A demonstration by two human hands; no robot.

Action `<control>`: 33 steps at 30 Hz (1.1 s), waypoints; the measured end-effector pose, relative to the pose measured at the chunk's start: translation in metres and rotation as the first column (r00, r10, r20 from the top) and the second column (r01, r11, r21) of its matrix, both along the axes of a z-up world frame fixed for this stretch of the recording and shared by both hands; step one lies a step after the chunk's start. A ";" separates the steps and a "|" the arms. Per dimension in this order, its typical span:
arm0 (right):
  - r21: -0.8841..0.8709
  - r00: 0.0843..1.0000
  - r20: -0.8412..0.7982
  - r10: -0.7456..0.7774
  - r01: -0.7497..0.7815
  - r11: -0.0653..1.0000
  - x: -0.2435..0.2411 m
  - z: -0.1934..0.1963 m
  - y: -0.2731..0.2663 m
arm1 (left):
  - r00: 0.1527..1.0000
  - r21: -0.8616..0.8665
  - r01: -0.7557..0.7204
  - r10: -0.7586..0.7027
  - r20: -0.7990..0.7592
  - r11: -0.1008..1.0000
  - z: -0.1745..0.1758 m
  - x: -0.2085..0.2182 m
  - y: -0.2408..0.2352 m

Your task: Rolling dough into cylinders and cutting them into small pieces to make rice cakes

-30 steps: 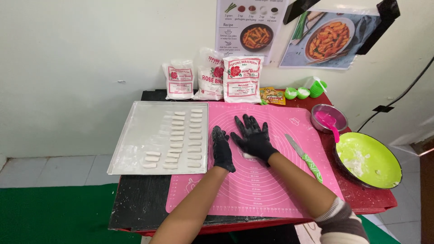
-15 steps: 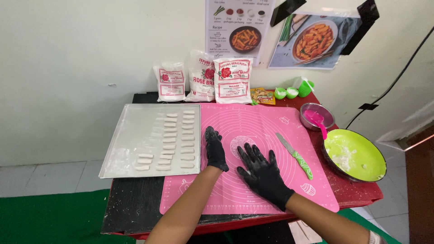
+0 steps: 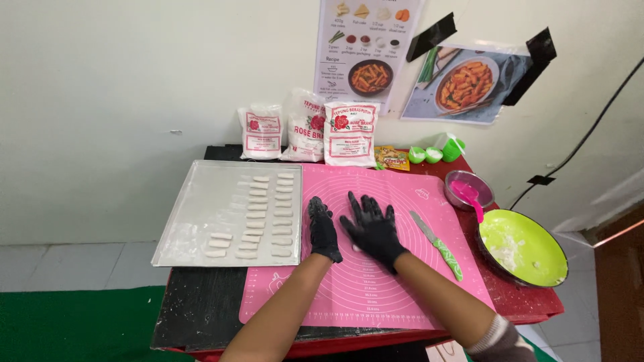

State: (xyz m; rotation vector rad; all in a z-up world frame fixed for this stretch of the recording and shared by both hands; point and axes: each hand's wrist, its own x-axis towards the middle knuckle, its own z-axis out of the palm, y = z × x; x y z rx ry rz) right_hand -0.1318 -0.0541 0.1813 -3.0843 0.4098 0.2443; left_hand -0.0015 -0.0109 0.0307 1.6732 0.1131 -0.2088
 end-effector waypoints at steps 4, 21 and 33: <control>0.063 0.997 0.001 -0.083 0.083 0.995 0.054 -0.028 -0.032 | 0.999 -0.035 0.023 -0.024 -0.037 0.999 0.004 -0.001 0.005; 0.057 0.991 -0.080 -0.105 0.110 0.992 0.039 -0.008 -0.027 | 0.965 -0.183 -0.044 0.089 0.246 0.982 -0.002 -0.008 0.014; -0.159 0.932 0.246 0.265 -0.231 0.960 -0.067 -0.036 -0.030 | 0.982 -0.542 -0.166 0.089 -0.165 0.824 -0.045 0.024 -0.005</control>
